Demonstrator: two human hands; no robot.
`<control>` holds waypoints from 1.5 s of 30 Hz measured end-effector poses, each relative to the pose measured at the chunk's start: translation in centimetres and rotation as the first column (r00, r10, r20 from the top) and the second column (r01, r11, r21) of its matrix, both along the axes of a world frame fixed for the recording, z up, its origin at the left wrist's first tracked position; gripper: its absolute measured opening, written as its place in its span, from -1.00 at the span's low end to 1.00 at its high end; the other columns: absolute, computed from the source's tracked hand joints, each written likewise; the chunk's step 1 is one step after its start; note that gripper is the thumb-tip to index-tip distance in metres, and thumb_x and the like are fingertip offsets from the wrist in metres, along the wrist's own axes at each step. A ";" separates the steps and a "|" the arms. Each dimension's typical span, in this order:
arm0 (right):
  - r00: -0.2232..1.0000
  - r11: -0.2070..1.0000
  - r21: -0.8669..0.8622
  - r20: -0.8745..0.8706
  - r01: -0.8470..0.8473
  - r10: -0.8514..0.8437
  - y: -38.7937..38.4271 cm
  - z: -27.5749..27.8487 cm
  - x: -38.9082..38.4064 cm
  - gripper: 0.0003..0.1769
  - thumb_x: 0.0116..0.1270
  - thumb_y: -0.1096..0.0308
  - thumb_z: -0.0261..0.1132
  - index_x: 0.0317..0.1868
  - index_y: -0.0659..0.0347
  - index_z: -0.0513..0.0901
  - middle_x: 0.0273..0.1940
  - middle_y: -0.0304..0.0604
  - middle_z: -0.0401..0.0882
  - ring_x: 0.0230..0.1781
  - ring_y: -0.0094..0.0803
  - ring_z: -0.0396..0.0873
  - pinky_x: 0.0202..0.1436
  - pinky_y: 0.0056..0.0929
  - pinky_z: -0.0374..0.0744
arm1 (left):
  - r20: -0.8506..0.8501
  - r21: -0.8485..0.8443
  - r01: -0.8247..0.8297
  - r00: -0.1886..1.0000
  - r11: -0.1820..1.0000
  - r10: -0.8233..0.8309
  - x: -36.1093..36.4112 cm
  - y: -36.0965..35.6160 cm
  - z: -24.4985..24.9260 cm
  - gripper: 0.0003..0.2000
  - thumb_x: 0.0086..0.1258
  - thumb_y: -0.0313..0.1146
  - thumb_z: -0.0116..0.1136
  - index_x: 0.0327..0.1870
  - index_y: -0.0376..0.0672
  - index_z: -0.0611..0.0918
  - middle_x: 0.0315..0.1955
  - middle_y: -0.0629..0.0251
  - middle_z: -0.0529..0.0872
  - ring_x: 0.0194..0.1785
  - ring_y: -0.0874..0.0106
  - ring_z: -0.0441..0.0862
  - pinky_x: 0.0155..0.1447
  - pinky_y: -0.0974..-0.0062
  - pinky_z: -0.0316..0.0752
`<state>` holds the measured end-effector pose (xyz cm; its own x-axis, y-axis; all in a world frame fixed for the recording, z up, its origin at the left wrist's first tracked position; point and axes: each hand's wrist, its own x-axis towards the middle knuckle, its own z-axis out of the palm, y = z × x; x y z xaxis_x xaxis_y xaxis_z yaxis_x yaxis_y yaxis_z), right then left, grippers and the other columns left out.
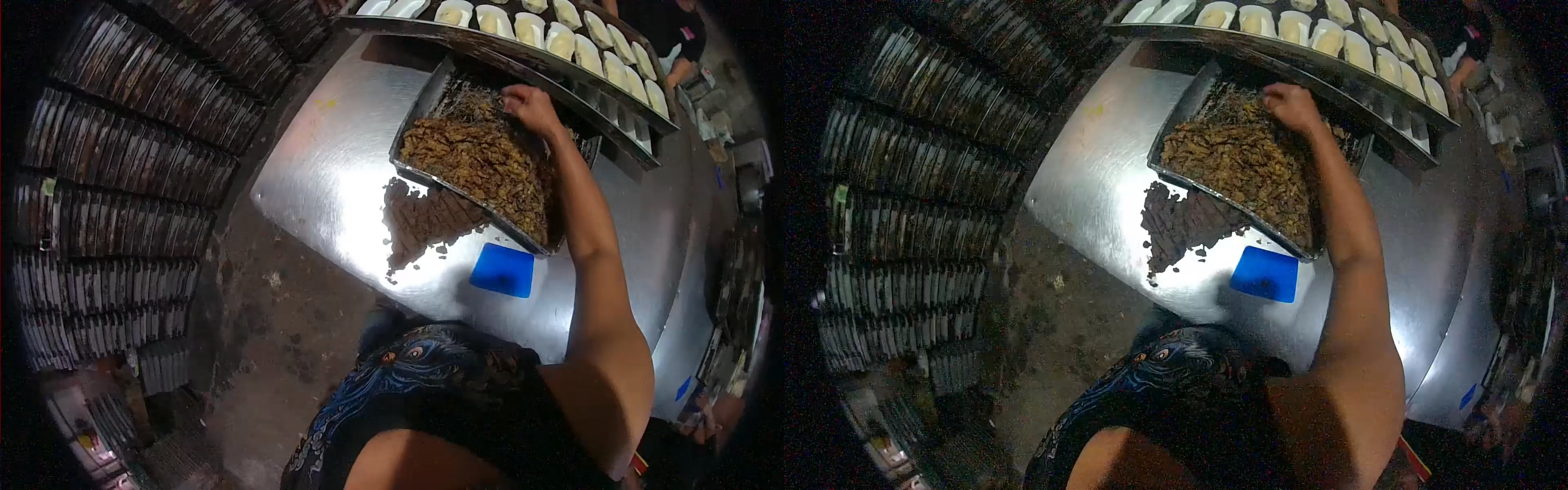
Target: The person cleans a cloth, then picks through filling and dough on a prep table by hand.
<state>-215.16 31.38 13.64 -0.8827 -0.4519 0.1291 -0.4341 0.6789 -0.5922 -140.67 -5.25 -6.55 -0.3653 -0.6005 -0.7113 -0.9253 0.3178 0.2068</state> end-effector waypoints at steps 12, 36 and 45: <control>0.973 0.830 0.537 -0.066 -0.152 0.221 -1.6 -1.6 9.5 -0.68 -0.17 0.43 0.32 -0.28 0.19 0.60 -0.31 0.03 0.61 -0.22 -0.04 0.57 -0.17 -0.17 0.54 | -0.396 0.186 -0.077 0.906 0.979 0.146 -12.0 -3.7 -1.0 -0.70 0.29 -0.18 0.07 -0.22 -0.30 0.55 -0.34 0.22 0.60 -0.29 0.33 0.51 -0.14 0.35 0.41; 0.948 0.882 0.365 0.216 -0.300 0.233 0.2 -0.9 5.9 -0.72 -0.18 0.28 0.28 -0.39 0.18 0.53 -0.34 -0.09 0.57 -0.24 -0.11 0.54 -0.21 -0.20 0.48 | -0.215 0.247 -0.103 0.964 0.963 0.158 -5.6 -3.0 -8.8 -0.52 0.23 -0.01 0.08 -0.02 -0.25 0.51 -0.13 0.07 0.55 -0.03 0.21 0.47 0.10 0.22 0.30; 0.832 0.970 -0.239 0.530 -0.041 0.166 4.0 3.6 9.4 -0.80 -0.03 0.41 0.33 -0.33 0.16 0.59 -0.34 -0.31 0.55 -0.31 -0.54 0.52 -0.21 -0.50 0.49 | -0.531 0.280 0.072 0.842 0.957 0.093 -14.7 3.6 1.6 -0.67 0.30 -0.08 0.01 -0.35 -0.23 0.54 -0.51 0.18 0.55 -0.30 0.27 0.54 -0.18 0.34 0.39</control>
<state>-205.78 35.33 17.21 -0.7873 -0.5616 -0.2546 -0.0610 0.4818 -0.8742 -155.40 -1.66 -4.94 -0.7309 -0.4138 -0.5428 -0.6458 0.1619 0.7462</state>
